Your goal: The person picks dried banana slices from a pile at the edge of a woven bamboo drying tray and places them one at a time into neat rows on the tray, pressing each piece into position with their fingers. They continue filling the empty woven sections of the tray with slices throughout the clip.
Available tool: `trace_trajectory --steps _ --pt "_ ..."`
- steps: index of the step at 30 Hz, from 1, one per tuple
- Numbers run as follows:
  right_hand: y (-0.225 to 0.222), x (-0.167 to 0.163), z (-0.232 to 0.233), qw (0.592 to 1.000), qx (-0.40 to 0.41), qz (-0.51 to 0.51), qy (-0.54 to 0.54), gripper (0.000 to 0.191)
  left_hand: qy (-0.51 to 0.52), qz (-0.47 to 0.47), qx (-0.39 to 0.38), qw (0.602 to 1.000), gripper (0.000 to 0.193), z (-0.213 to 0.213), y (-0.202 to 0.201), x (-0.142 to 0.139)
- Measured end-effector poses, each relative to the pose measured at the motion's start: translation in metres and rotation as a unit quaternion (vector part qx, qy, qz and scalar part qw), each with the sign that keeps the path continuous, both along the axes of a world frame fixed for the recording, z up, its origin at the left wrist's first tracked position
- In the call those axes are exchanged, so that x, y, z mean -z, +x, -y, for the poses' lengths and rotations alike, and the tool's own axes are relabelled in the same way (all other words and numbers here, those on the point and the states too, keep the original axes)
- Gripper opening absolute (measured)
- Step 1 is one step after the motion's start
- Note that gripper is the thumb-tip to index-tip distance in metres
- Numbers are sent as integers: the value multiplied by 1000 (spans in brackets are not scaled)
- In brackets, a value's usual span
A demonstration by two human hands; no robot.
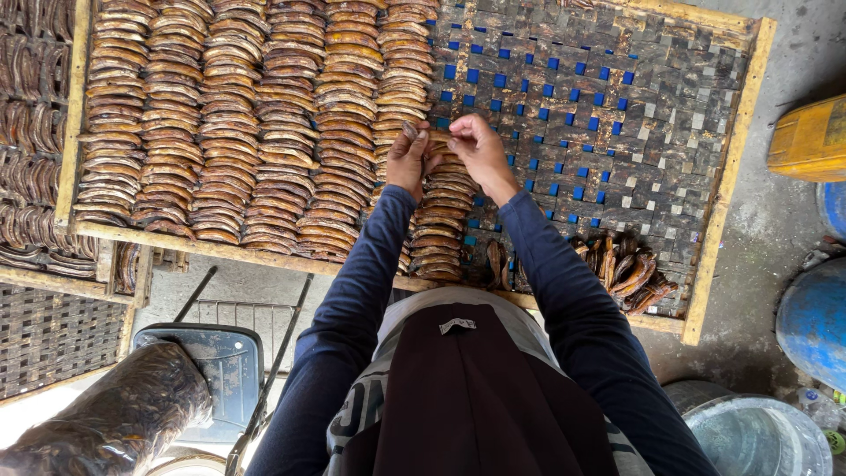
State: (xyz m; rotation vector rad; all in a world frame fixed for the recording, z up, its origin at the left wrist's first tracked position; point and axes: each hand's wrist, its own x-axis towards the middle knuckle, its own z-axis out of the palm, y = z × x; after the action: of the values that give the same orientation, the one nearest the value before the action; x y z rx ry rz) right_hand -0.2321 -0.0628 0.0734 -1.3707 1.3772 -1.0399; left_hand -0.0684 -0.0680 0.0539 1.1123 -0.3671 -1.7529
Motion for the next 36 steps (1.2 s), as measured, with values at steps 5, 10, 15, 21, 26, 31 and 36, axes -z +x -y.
trace_trajectory --steps 5,10,15,21,26,31,36 --pt "-10 5 22 995 24 -88 -34 16 -54 136 -15 989 13 20 -6 13" --pt "-16 4 20 968 13 -233 -88 13 -86 199 -14 976 12 22 -7 17" --pt "-17 12 10 959 11 -251 -129 10 -68 137 -26 988 16 12 -9 10" --pt "-13 3 12 978 63 -180 -83 8 71 -50 -52 995 22 10 -3 -3" --pt "1 -15 9 997 -25 -31 69 26 -4 -162 -77 984 16 10 -8 10" --pt "19 -23 1 989 -3 -122 -83 40 -20 -143 -87 986 14 12 -15 16" --pt "16 -33 0 982 21 -170 -80 38 -114 23 6 993 14 6 -18 5"
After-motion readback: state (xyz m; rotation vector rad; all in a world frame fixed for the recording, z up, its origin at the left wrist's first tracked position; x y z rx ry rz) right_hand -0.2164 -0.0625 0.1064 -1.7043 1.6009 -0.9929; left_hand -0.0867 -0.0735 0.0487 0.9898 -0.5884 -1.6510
